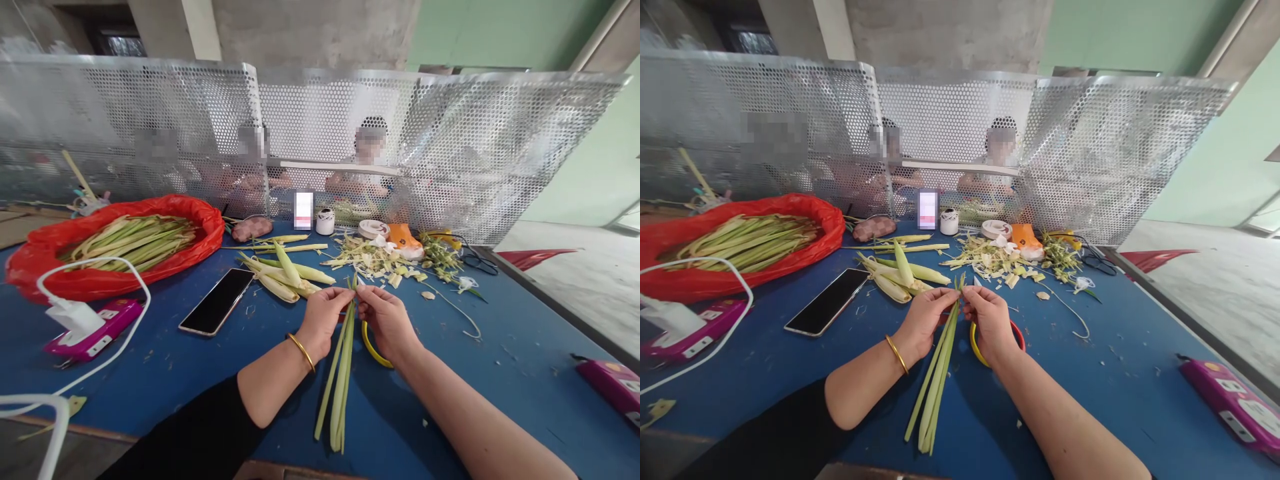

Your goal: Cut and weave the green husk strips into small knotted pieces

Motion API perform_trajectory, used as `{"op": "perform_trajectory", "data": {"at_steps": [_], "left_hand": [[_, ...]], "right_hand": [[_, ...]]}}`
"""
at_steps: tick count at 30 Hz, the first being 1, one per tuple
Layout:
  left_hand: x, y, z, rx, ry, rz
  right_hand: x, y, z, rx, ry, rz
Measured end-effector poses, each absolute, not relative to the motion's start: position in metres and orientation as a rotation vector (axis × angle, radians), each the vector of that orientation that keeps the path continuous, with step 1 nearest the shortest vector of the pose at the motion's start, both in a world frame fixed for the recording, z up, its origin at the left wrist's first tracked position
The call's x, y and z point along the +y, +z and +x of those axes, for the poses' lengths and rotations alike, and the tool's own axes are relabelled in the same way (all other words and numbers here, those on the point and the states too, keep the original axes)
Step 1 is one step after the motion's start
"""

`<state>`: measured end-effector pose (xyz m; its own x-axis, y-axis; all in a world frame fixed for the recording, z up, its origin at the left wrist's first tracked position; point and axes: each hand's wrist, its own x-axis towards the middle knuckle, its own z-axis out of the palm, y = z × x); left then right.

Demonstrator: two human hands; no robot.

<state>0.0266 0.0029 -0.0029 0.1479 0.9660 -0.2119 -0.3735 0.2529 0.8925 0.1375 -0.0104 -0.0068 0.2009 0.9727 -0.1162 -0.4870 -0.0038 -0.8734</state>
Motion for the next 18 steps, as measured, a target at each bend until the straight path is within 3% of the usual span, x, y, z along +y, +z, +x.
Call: {"op": "perform_trajectory", "data": {"at_steps": [18], "left_hand": [[0.0044,-0.0047,0.0304,0.959,1.159,0.659]], "right_hand": [[-0.01,-0.0111,0.1313,-0.677,1.167,-1.015]]}}
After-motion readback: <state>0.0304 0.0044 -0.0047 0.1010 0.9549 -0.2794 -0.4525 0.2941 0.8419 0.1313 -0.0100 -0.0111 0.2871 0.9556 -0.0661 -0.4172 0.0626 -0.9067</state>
